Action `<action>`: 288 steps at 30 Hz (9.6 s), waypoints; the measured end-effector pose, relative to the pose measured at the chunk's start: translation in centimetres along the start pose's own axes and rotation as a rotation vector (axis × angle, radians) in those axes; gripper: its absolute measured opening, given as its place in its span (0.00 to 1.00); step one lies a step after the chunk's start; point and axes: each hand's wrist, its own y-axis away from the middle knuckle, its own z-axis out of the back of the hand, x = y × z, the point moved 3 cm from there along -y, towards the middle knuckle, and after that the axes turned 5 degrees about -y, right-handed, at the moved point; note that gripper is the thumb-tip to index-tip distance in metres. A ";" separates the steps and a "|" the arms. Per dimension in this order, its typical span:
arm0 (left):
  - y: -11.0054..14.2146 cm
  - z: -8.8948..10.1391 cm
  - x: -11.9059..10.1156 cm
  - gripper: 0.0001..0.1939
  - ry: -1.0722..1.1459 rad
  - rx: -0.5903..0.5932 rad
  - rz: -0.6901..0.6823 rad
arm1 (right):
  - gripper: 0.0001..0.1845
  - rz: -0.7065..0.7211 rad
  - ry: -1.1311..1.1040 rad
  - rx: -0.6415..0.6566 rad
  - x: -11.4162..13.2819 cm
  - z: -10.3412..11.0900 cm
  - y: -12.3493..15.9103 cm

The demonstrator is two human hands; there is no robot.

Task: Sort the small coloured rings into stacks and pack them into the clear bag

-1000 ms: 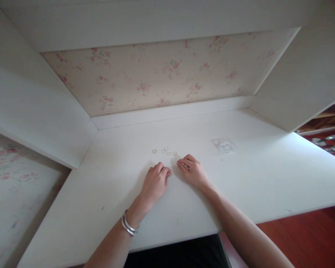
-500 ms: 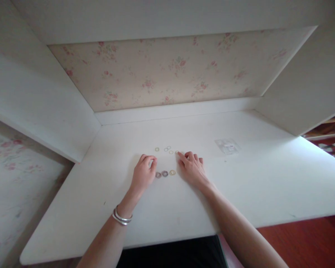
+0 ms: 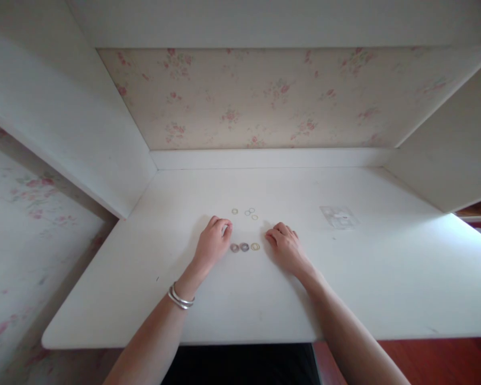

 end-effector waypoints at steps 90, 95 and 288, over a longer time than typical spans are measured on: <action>-0.1 -0.5 -3.7 0.10 0.098 0.226 -0.223 | 0.12 -0.044 -0.289 -0.188 0.9 0.3 0.6; -1.1 1.1 -0.9 0.09 0.132 0.062 -0.111 | 0.12 -0.062 -0.239 -0.139 0.7 -0.1 0.2; -6.1 -3.3 0.0 0.10 -0.313 0.204 0.010 | 0.15 -0.154 -0.395 -0.343 -1.9 3.2 2.0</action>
